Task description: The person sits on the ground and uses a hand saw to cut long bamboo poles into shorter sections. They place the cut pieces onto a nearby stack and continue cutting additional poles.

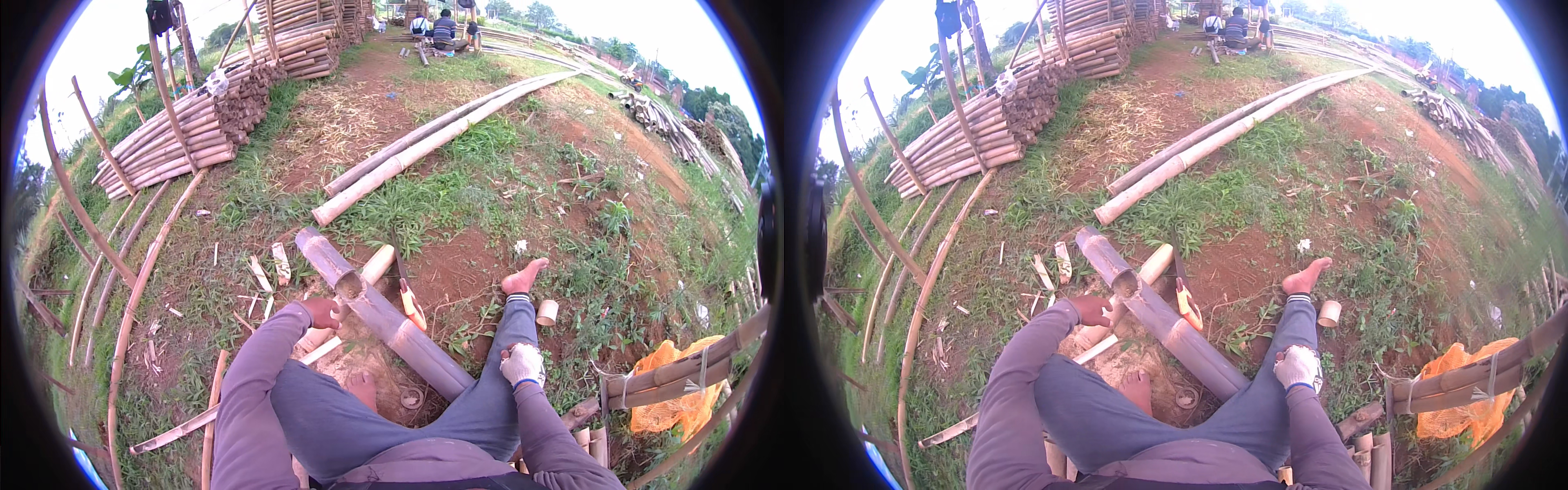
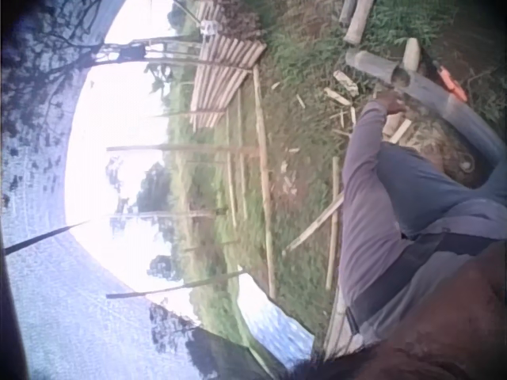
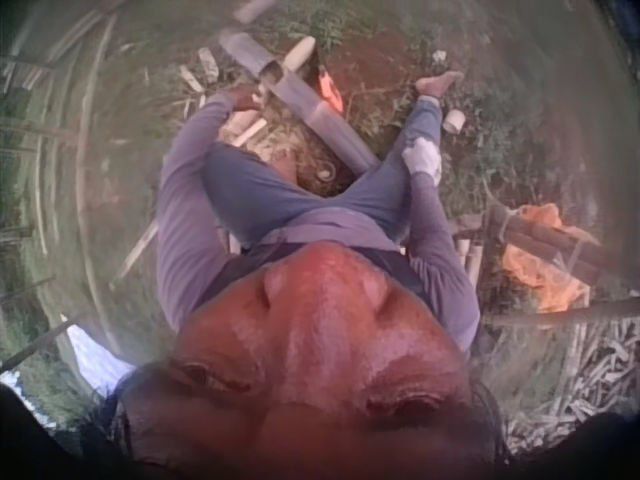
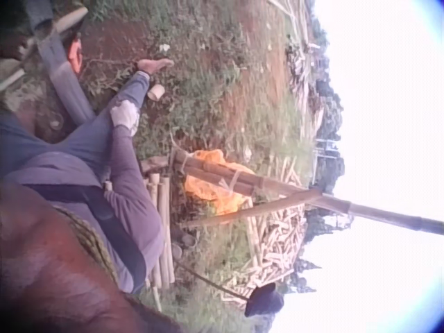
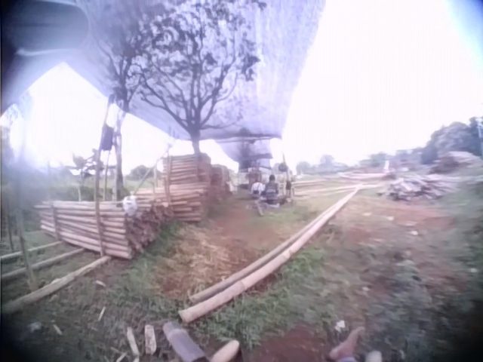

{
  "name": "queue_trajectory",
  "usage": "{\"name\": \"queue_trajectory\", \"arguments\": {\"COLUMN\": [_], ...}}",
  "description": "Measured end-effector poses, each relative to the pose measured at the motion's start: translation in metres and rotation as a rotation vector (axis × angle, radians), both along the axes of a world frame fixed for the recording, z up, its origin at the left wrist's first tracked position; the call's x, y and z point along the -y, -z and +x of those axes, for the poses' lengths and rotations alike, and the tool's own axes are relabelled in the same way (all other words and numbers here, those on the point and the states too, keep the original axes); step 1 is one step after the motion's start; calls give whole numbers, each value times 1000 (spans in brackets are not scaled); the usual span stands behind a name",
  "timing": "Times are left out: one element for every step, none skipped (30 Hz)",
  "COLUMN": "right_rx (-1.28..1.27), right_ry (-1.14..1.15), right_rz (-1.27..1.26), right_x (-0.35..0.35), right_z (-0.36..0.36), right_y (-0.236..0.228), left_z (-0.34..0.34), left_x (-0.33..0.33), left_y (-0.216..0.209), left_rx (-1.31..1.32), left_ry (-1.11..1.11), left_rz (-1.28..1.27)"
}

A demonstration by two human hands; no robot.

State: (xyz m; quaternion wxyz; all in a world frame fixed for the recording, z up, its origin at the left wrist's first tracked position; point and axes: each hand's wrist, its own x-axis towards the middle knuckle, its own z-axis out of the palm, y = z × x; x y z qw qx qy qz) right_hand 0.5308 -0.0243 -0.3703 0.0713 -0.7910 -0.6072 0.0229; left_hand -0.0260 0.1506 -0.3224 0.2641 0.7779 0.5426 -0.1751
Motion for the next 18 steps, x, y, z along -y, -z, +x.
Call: {"name": "queue_trajectory", "arguments": {"right_rx": [-4,-9,-9,3,-12,-28,-44,-50,-35,-20,-6,-12,-19,-25,-23,-20,-17,-20], "right_ry": [4,7,15,5,15,27,40,41,36,32,28,32,35,38,36,34,30,28], "right_rz": [-2,-5,-10,-15,-25,-37,-49,-50,-47,-43,-39,-35,-30,-25,-27,-29,-31,7], "right_x": [0,0,1,0,-2,-3,-5,-9,-9,-9,-9,-9,-9,-9,-10,-11,-11,-11], "right_z": [-2,-5,-4,-1,0,-3,-5,-6,-6,-5,-5,-4,-4,-3,-3,-2,-1,0], "right_y": [-3,-6,-6,-1,1,-9,-15,-15,-15,-14,-13,-13,-13,-13,-12,-11,-9,-4], "left_z": [0,-2,0,1,3,3,4,4,5,4,4,5,6,8,9,9,9,7], "left_x": [1,1,1,1,0,-2,-4,-6,-6,-6,-7,-7,-6,-6,-5,-5,-6,-4], "left_y": [1,2,2,1,0,-2,-5,-9,-9,-8,-6,-7,-8,-10,-12,-13,-12,-12], "left_rx": [7,5,1,-3,-7,-2,-6,-10,-11,-12,-13,-13,-17,-21,-26,-24,-22,-19], "left_ry": [0,-2,-4,-6,-6,-7,-6,-3,3,10,17,23,20,17,9,7,5,-6], "left_rz": [4,6,4,2,-1,3,11,20,25,31,37,43,38,33,29,30,31,31]}}
